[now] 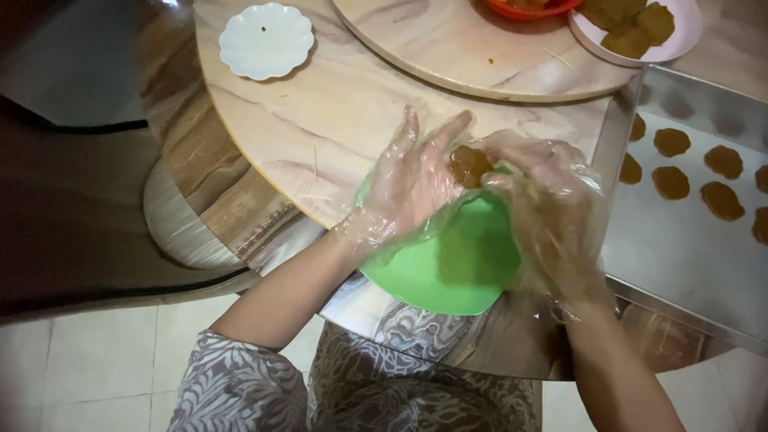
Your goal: Shaping small portions of dough into balls and arranging them in rows on a metal baking tray.
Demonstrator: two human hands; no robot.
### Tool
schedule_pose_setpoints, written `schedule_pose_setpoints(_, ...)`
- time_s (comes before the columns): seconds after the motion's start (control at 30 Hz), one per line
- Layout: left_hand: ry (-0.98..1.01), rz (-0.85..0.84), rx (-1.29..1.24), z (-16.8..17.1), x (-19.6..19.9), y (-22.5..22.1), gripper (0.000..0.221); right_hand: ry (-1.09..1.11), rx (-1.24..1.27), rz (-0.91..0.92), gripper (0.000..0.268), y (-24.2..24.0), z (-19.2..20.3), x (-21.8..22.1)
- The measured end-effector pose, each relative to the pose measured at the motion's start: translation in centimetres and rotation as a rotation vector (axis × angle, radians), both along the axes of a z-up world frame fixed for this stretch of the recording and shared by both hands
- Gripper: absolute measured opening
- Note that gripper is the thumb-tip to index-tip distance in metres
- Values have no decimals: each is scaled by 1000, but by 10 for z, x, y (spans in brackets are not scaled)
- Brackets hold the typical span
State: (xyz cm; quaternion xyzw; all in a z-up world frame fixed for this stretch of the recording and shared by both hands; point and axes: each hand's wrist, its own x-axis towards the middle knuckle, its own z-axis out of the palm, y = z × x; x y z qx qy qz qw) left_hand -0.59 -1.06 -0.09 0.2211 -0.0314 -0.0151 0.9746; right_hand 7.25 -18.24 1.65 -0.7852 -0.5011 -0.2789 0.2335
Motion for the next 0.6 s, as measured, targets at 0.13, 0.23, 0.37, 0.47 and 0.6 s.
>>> schedule_pose_setpoints(0.13, -14, 106, 90, 13, -3, -18, 82, 677, 170, 102, 34, 1, -5, -7)
schedule_pose_setpoints(0.23, -42, 125, 169, 4, -1, -19, 82, 709, 177, 143, 41, 6, 1, -6)
schedule_pose_setpoints(0.37, -93, 177, 318, -10, 2, -16, 88, 815, 236, 236, 52, 7, 21, -11)
schedule_pose_setpoints(0.47, -126, 212, 416, -18, 3, -14, 97, 786, 241, 219, 61, 11, 17, -17)
schedule_pose_setpoints(0.6, -121, 197, 434, -22, 6, -15, 101, 1160, 207, 43, 58, 7, 22, -13)
